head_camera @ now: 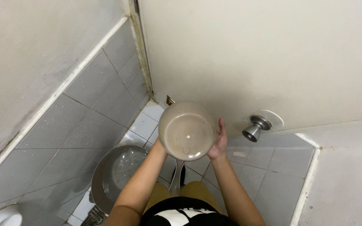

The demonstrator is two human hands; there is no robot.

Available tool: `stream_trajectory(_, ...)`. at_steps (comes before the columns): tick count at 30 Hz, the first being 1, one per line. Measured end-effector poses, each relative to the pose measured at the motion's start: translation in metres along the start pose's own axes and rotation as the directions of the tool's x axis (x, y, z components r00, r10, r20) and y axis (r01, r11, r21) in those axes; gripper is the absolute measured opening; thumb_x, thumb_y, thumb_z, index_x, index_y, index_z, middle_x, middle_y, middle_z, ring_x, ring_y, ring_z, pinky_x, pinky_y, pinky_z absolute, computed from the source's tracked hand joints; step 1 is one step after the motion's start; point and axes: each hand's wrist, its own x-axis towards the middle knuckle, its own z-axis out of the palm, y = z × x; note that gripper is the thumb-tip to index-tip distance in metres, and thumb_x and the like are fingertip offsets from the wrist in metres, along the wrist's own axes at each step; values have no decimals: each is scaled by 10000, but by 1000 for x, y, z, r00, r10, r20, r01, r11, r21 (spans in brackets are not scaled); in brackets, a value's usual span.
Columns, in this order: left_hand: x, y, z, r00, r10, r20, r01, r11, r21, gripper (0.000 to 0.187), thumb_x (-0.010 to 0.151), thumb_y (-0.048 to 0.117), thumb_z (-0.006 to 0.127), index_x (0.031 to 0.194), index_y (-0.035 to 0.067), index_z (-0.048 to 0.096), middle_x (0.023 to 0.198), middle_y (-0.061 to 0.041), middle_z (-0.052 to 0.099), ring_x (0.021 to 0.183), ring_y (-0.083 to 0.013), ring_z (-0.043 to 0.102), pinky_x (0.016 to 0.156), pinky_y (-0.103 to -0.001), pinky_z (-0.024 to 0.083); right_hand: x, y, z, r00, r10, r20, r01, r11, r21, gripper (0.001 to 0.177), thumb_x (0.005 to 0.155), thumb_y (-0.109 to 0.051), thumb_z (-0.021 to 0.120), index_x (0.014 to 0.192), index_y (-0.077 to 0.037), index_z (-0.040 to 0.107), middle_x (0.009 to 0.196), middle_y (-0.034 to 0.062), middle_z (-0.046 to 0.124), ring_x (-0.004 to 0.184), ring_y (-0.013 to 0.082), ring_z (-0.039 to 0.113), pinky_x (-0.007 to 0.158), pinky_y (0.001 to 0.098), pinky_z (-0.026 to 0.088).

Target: The person scrubs a white wall and door frame in a tiled room using a blue scrubbing brush. They repeatedly dip the brush into a metal basin filled with water and pour water from a plastic jug onto the wall to aid cleaning. The person scrubs the wall around a door handle and along the corner where the wall meets the tiled section.

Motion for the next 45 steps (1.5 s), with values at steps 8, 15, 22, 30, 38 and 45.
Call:
stream_trajectory(8, 23, -28, 15, 1000, 2, -15, -2, 1000, -5, 460, 938, 313, 652, 1295, 23, 641, 1244, -143, 708, 1081, -263, 710, 901, -419, 602, 29, 3, -44, 926, -152, -346, 3, 919, -393, 625, 1039, -512, 514, 1415, -13, 546, 1335, 190, 639, 1163, 336, 665, 971, 496, 573)
stream_trajectory(15, 44, -41, 29, 1000, -15, -8, 15, 1000, 11, 455, 941, 309, 645, 1295, 24, 640, 1243, -142, 707, 1081, -263, 709, 901, -420, 598, 62, 5, -36, 931, -107, -348, -59, 900, -433, 615, 1037, -510, 514, 1404, -18, 550, 1331, 187, 641, 1159, 333, 666, 969, 495, 572)
stream_trajectory(22, 41, -43, 19, 999, -8, -42, 8, 1000, 9, 450, 945, 306, 639, 1296, 24, 639, 1241, -142, 707, 1081, -263, 707, 900, -422, 595, 56, 2, -52, 929, -108, -353, -53, 907, -417, 605, 1035, -508, 515, 1393, -22, 555, 1326, 185, 643, 1155, 331, 668, 968, 495, 571)
stream_trajectory(30, 34, -67, 14, 997, -59, -50, 60, 998, 12, 445, 948, 302, 631, 1297, 24, 637, 1240, -141, 706, 1080, -263, 706, 900, -424, 591, 33, 0, -69, 924, -69, -375, -93, 913, -396, 594, 1032, -505, 515, 1381, -27, 560, 1321, 183, 645, 1151, 328, 670, 966, 494, 569)
stream_trajectory(38, 35, -62, 13, 997, -51, -53, 52, 998, 23, 440, 952, 298, 624, 1297, 25, 636, 1238, -140, 706, 1080, -263, 705, 900, -425, 587, 42, 1, -61, 934, -41, -356, -115, 907, -406, 582, 1029, -502, 515, 1368, -32, 565, 1316, 180, 647, 1146, 326, 672, 964, 493, 568)
stream_trajectory(45, 25, -64, 8, 996, -44, -75, 46, 999, 16, 436, 955, 295, 617, 1298, 25, 634, 1236, -140, 705, 1079, -264, 703, 900, -427, 584, 35, 9, -63, 932, -6, -363, -148, 907, -395, 572, 1027, -500, 515, 1357, -36, 569, 1311, 178, 649, 1142, 323, 673, 963, 493, 567)
